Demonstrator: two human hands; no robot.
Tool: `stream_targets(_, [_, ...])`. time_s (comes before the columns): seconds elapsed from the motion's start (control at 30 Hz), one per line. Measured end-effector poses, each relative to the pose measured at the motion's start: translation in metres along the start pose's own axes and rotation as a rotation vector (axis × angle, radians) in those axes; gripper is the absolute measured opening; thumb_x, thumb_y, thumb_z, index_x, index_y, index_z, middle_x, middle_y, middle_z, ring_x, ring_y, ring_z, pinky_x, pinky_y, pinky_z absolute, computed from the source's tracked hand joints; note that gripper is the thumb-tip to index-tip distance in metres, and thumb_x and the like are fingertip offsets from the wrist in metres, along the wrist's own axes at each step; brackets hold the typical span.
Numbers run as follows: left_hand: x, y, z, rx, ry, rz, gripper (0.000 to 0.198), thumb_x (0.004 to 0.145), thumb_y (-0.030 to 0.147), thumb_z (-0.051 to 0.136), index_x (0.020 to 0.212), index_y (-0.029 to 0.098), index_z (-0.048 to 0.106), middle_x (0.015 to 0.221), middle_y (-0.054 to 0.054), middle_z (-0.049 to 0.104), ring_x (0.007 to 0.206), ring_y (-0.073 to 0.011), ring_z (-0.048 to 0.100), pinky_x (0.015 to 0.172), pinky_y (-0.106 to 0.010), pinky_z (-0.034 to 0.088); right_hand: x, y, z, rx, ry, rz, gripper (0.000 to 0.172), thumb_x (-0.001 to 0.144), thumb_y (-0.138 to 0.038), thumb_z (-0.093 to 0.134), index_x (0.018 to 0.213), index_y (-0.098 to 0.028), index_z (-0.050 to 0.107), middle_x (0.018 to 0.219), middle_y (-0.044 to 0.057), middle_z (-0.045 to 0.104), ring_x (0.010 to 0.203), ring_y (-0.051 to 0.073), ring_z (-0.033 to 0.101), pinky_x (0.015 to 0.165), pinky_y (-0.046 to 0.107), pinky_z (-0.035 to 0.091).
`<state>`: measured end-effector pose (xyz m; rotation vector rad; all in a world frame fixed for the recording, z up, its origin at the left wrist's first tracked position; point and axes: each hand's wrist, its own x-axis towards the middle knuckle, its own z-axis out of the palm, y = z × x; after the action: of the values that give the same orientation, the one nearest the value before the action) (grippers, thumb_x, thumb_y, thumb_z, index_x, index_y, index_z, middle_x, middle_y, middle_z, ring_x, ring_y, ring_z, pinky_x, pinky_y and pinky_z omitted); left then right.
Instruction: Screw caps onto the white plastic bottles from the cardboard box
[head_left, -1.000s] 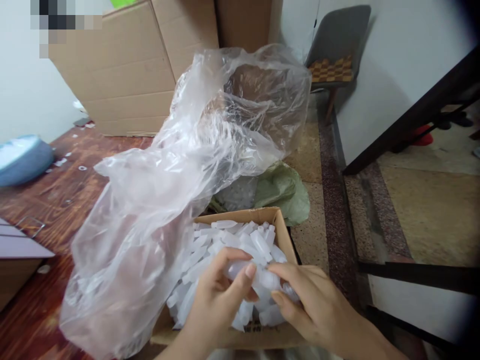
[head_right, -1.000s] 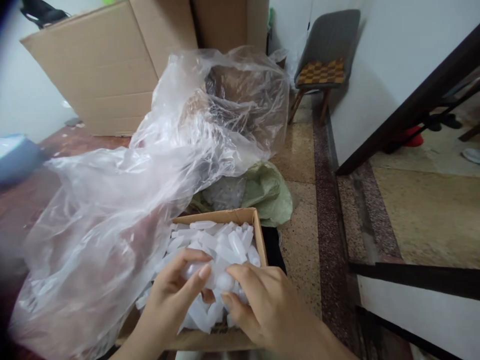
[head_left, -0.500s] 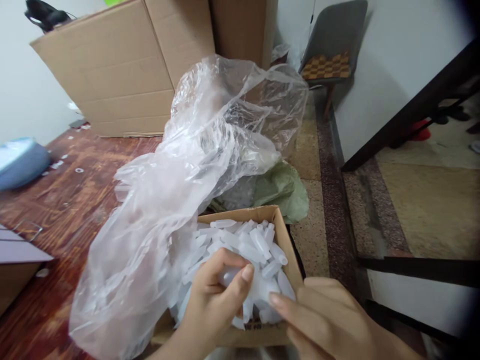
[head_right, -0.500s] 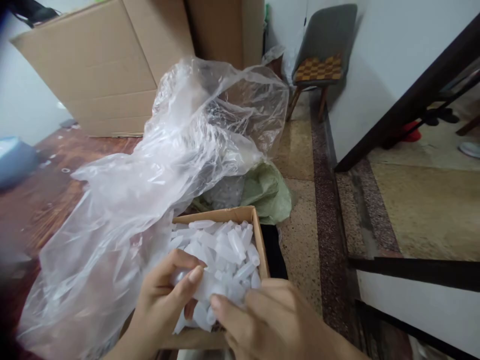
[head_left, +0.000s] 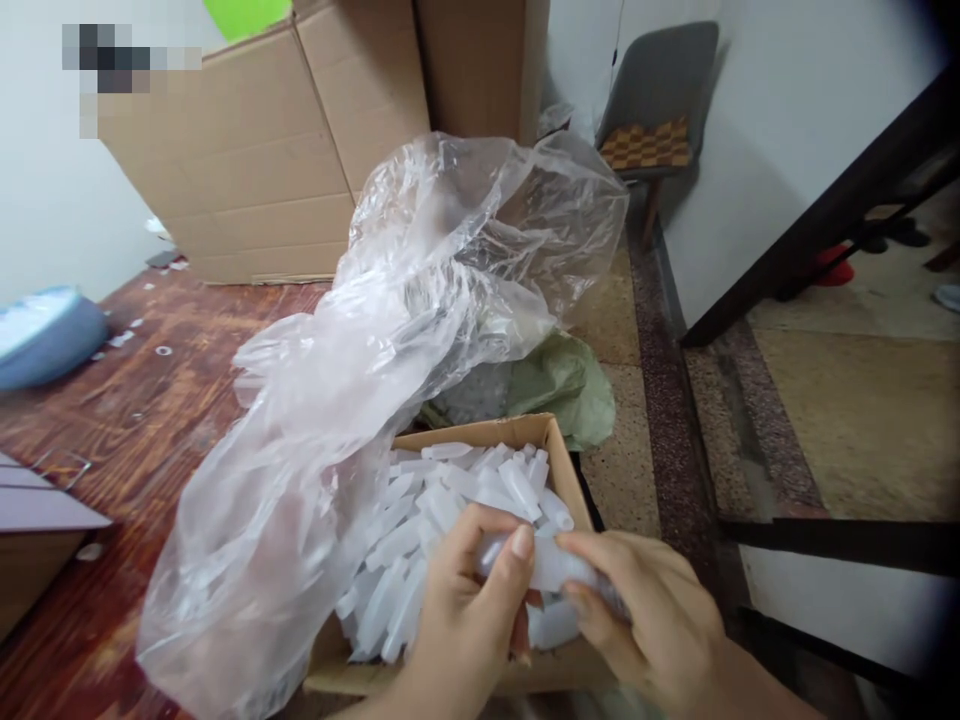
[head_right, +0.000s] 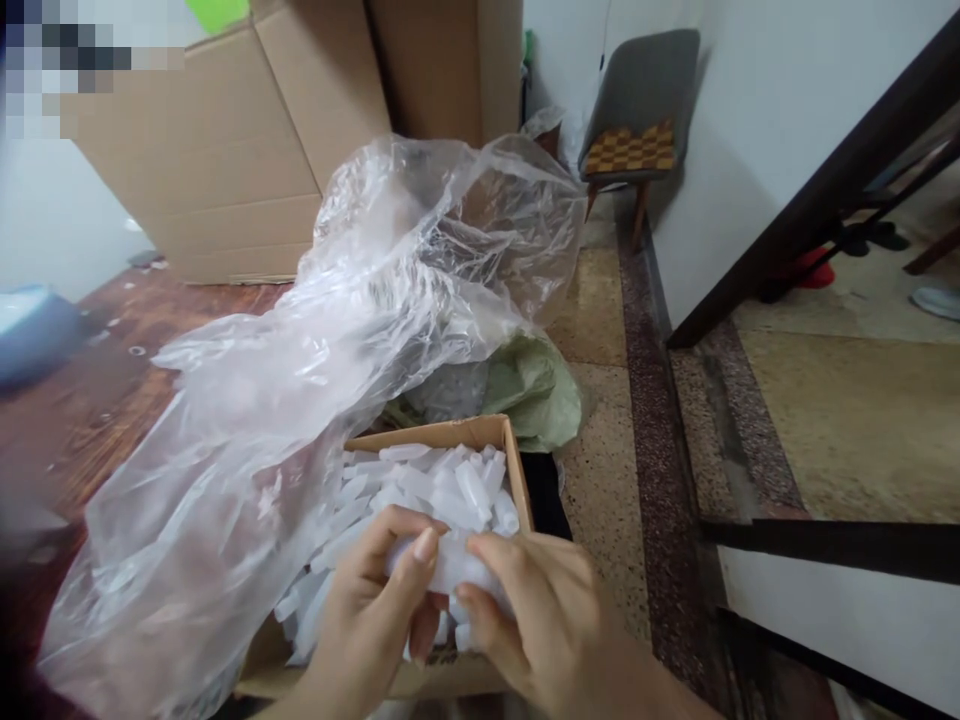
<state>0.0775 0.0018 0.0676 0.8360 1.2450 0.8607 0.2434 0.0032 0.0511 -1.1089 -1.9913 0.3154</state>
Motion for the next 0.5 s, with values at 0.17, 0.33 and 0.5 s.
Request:
stream_targets(0.17, [0.026, 0.018, -0.003, 0.325, 0.011, 0.357, 0.029, 0.091, 0.048, 0.057, 0.094, 0.02, 0.059, 0.07, 0.002, 0.062, 0.051, -0.008, 0.061, 0.046, -0.015, 0.047, 0.003, -0.013, 0.005, 0.823, 0.027, 0.794, 0.026, 0.093, -0.047, 0.055, 0.107, -0.025, 0.061, 0.055, -0.007, 0.054, 0.039, 0.008, 0.047, 0.038, 0.017, 0.037])
stream_targets(0.33, [0.114, 0.03, -0.028, 0.645, 0.278, 0.557, 0.031, 0.095, 0.048, 0.049, 0.105, 0.02, 0.059, 0.088, -0.005, 0.068, 0.072, -0.018, 0.068, 0.063, -0.028, 0.054, -0.003, -0.037, 0.014, 1.688, 0.005, 1.413, 0.044, 0.083, -0.056, 0.066, 0.112, -0.023, 0.059, 0.055, -0.012, 0.045, 0.031, 0.0, 0.022, 0.033, 0.014, 0.025])
stream_targets(0.5, [0.142, 0.022, -0.05, 0.868, 0.307, 0.626, 0.065, 0.089, 0.044, 0.06, 0.141, 0.016, 0.033, 0.14, -0.02, 0.045, 0.131, -0.0335, 0.044, 0.102, -0.049, 0.041, -0.032, -0.041, 0.02, 1.838, -0.252, 1.542, 0.039, 0.073, -0.051, 0.078, 0.093, -0.02, 0.067, 0.066, -0.002, 0.061, 0.05, 0.006, 0.052, 0.05, 0.015, 0.038])
